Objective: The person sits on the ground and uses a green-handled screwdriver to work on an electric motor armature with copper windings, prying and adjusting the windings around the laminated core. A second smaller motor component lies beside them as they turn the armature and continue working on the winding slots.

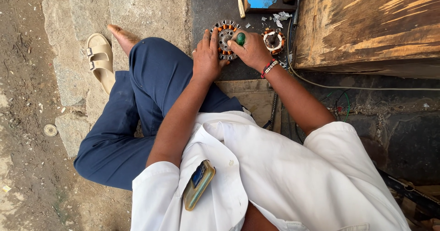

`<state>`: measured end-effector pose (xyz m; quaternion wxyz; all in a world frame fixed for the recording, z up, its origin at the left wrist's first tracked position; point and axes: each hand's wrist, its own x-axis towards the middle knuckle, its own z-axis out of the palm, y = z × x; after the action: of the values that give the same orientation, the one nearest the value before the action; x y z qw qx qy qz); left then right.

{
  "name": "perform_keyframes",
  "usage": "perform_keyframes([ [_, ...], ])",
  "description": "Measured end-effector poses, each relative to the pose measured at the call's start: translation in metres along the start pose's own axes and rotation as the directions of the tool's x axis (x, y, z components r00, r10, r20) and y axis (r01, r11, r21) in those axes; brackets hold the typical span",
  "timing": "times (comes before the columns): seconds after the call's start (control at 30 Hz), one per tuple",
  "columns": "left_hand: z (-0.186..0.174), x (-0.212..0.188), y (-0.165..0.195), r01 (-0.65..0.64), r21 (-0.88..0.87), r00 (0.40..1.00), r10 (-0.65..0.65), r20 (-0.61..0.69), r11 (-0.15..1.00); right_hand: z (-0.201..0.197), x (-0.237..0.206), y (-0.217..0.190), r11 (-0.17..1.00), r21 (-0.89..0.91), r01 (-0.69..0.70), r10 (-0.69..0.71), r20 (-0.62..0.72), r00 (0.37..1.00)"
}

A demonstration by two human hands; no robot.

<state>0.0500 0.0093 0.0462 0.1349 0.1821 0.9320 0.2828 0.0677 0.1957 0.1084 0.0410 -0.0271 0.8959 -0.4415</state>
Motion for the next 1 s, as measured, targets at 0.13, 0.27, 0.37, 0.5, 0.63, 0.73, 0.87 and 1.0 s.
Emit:
perform_keyframes([
  [0.13, 0.0, -0.001, 0.0, -0.005, -0.016, 1.0, 0.005, -0.002, 1.0, -0.011, 0.001, 0.005, 0.996, 0.087, -0.031, 0.029, 0.027, 0.999],
  [0.27, 0.001, -0.001, 0.0, 0.008, 0.013, 1.0, -0.008, 0.014, 1.0, -0.019, -0.004, 0.005, 0.999, 0.041, -0.01, 0.011, -0.01, 1.0],
  [0.37, 0.002, 0.002, 0.0, -0.024, -0.002, 1.0, 0.024, 0.002, 1.0, -0.021, -0.014, -0.001, 0.999, 0.034, -0.021, 0.021, 0.007, 1.0],
  [0.5, 0.007, 0.008, -0.002, -0.069, 0.004, 0.998, 0.069, 0.005, 0.998, -0.02, -0.022, -0.012, 0.993, -0.014, 0.116, -0.116, -0.009, 0.993],
  [0.63, 0.013, 0.012, -0.006, -0.088, 0.002, 0.996, 0.088, -0.008, 0.996, -0.02, -0.026, -0.02, 0.988, -0.108, 0.114, -0.112, 0.024, 0.993],
  [0.73, 0.015, 0.014, -0.007, -0.088, 0.02, 0.996, 0.088, -0.012, 0.996, -0.022, -0.028, -0.024, 0.984, -0.118, 0.131, -0.128, 0.031, 0.991],
  [0.87, 0.015, 0.014, -0.007, -0.083, 0.06, 0.996, 0.084, -0.018, 0.995, -0.024, -0.031, -0.029, 0.958, -0.197, 0.208, -0.201, 0.052, 0.978],
  [1.0, 0.014, 0.014, -0.005, -0.06, 0.057, 0.998, 0.06, -0.002, 0.997, -0.024, -0.034, -0.028, 0.968, -0.154, 0.198, -0.192, 0.054, 0.98],
])
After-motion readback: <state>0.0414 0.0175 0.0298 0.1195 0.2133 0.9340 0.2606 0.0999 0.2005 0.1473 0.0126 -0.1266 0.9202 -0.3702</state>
